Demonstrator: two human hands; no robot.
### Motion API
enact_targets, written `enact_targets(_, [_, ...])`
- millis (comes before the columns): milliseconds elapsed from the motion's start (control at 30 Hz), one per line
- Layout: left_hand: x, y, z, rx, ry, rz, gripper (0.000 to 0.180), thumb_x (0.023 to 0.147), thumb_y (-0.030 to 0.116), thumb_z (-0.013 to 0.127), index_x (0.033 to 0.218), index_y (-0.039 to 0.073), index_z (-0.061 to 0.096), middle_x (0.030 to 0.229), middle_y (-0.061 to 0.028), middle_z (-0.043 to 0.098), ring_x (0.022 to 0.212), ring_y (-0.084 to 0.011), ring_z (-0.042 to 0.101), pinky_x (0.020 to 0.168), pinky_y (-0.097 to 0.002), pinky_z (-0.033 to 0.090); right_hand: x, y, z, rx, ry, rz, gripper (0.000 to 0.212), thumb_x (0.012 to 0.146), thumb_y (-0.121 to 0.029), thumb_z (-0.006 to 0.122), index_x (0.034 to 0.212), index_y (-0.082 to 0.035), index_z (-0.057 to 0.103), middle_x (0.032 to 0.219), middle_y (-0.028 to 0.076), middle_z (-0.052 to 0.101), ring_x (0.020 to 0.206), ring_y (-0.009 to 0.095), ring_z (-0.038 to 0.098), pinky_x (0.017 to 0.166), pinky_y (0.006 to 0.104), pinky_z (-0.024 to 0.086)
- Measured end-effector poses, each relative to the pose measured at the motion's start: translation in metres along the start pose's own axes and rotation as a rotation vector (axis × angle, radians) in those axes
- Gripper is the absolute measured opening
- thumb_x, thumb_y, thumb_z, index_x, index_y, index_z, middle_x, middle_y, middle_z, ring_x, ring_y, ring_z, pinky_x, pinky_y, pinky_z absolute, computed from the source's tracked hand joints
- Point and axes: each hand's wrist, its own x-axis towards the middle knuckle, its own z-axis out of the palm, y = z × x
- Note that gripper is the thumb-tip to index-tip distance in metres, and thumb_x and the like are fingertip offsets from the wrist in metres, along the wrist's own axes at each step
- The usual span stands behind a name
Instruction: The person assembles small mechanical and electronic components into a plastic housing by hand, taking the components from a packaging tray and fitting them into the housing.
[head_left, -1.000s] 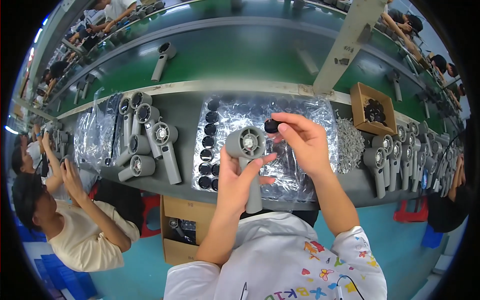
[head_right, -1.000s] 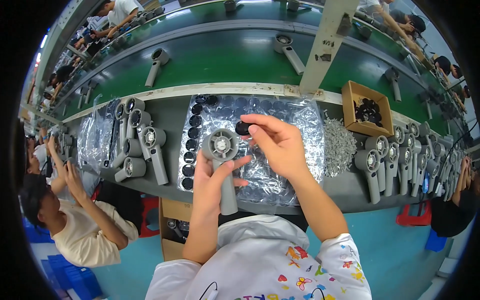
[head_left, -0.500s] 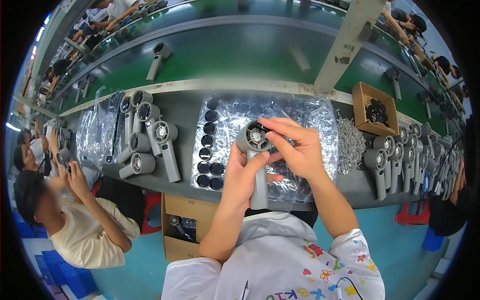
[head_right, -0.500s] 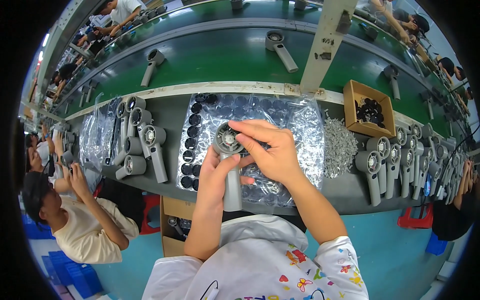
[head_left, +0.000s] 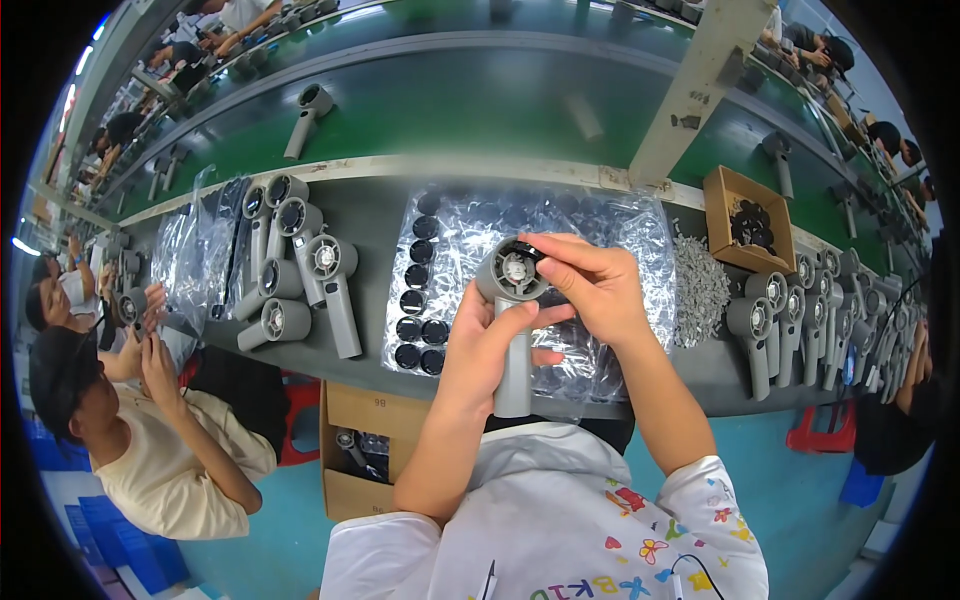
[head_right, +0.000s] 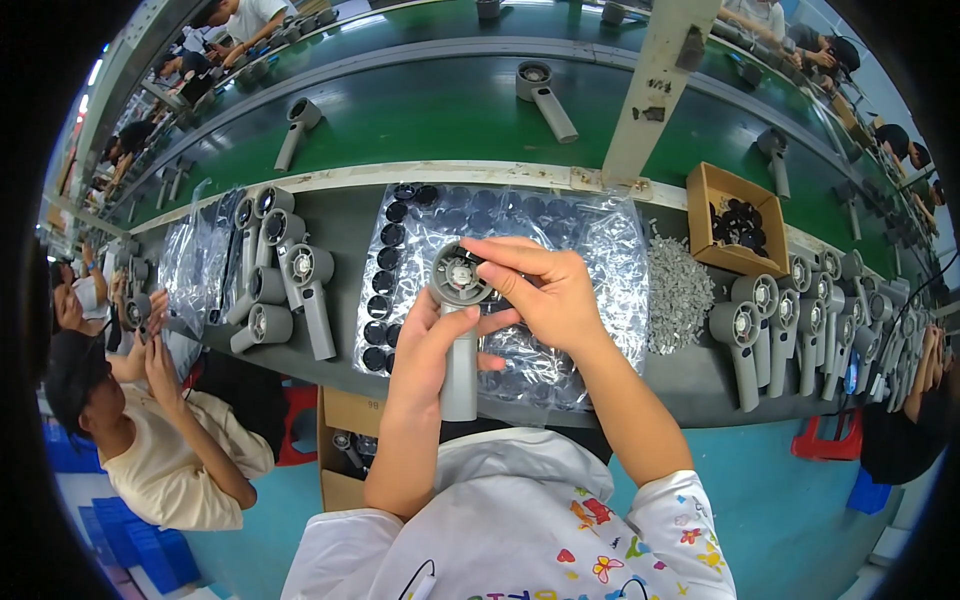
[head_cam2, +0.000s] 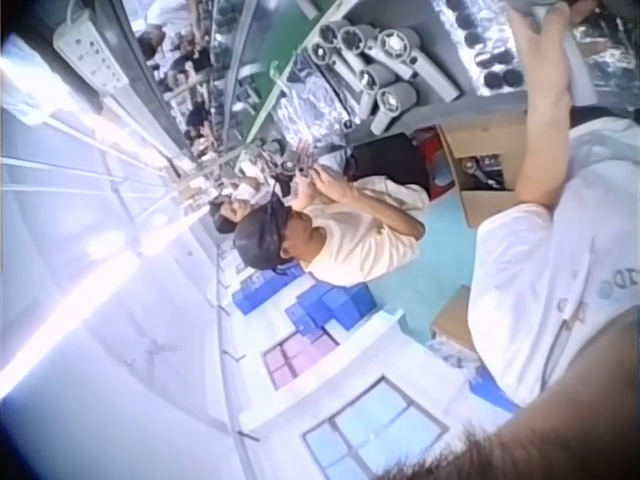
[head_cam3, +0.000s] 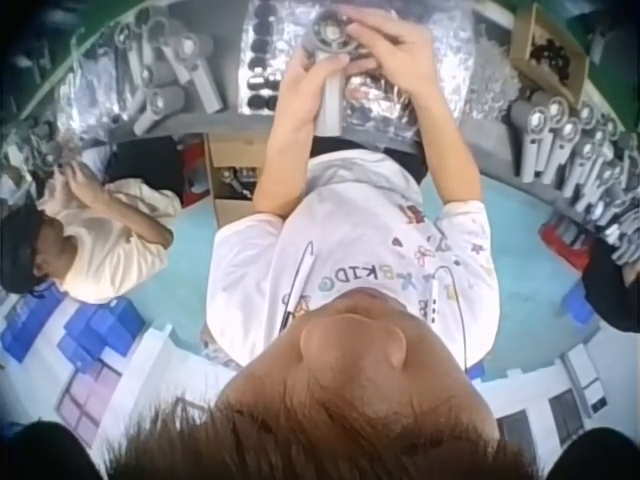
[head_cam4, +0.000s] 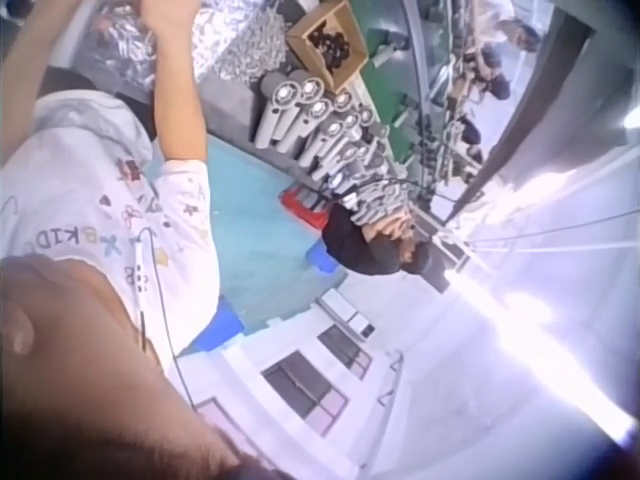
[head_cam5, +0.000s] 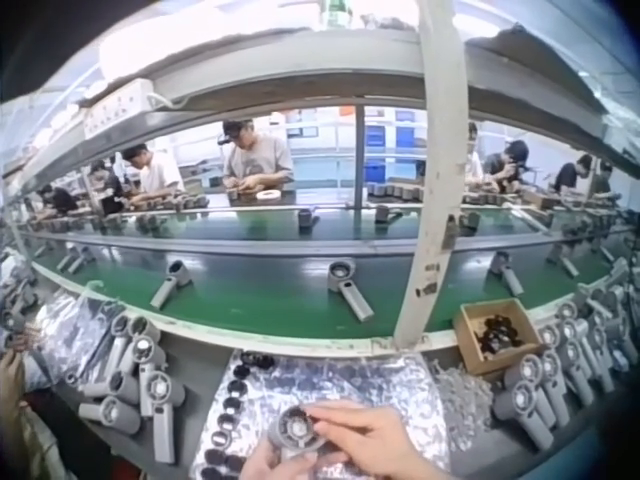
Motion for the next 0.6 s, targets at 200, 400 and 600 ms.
enact_targets(200, [-0.0024,0.0018,-0.0014,0.025,-0.006,0.024,0.047,0.098,0.005,0.060,0.139,0.003,0.038,0.129,-0.0163,0.057,0.110,-0.0338,0.071,0.066,-0.0374,0.069,-0.0003,0.0011,-0.0013,0.002,-0.035,-0.036,0.031,0.094,0.001,0.070,0.123,-0.006,0.075,0.120,0.012,0.073,0.108,0.017,0.067,0.092,0.0277,0.054])
enact_targets(400, [-0.0050,0.0026,0.0006,0.047,-0.006,0.046,0.048,0.097,0.005,0.061,0.139,0.002,0.037,0.130,-0.0167,0.056,0.110,-0.0336,0.071,0.065,-0.0360,0.069,-0.0011,0.0010,-0.0003,0.032,-0.035,-0.028,0.030,0.093,0.002,0.070,0.122,-0.006,0.075,0.121,0.013,0.072,0.111,0.018,0.067,0.094,0.0283,0.055])
enact_targets(600, [-0.0061,0.0056,-0.0004,0.068,-0.027,0.032,0.051,0.097,0.005,0.061,0.141,0.001,0.035,0.129,-0.0175,0.056,0.111,-0.0341,0.070,0.064,-0.0362,0.069,-0.0006,-0.0001,-0.0006,0.012,-0.056,-0.081,0.030,0.093,0.002,0.070,0.122,-0.005,0.075,0.121,0.013,0.073,0.109,0.018,0.068,0.094,0.0281,0.055])
